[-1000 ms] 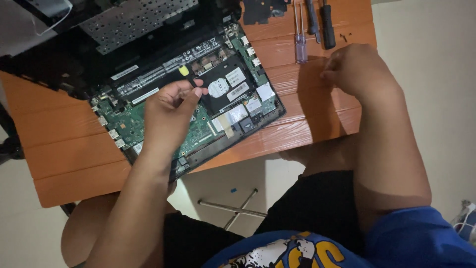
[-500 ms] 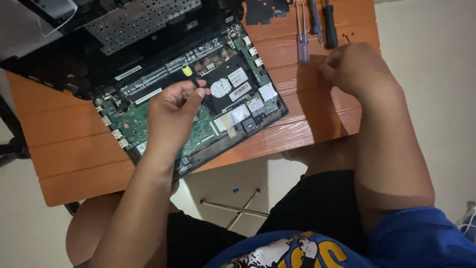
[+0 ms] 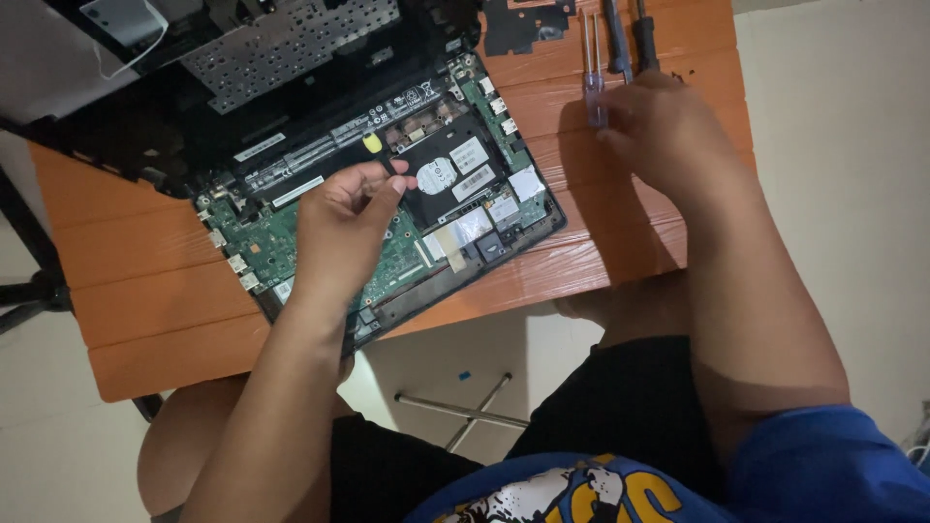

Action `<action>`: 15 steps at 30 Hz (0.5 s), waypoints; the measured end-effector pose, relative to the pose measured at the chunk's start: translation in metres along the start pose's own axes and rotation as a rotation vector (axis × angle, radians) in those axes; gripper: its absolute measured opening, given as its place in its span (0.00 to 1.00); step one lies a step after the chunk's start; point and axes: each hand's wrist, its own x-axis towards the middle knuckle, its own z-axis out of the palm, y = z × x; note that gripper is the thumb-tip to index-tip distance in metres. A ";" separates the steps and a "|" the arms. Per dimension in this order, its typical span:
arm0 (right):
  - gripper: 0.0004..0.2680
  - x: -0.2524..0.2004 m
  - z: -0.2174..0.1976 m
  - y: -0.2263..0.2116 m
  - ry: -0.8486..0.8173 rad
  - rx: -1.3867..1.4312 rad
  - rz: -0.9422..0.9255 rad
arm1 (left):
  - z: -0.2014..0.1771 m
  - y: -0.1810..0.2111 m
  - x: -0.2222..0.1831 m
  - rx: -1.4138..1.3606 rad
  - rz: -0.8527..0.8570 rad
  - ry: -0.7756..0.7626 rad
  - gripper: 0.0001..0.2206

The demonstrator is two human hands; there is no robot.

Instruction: Disassembling a laptop by removing internal screws and disconnecting internal components.

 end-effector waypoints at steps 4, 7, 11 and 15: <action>0.14 0.002 0.006 0.006 0.043 -0.015 -0.066 | 0.000 -0.002 0.001 -0.010 -0.033 0.001 0.09; 0.12 0.004 0.007 0.008 0.033 -0.025 -0.066 | 0.001 -0.008 0.004 -0.009 0.017 0.001 0.09; 0.10 0.009 0.016 0.020 0.100 -0.064 -0.135 | 0.001 -0.004 0.001 -0.019 0.012 0.005 0.08; 0.08 0.009 0.008 0.006 0.041 -0.041 -0.025 | 0.001 -0.008 0.002 -0.021 0.034 0.003 0.06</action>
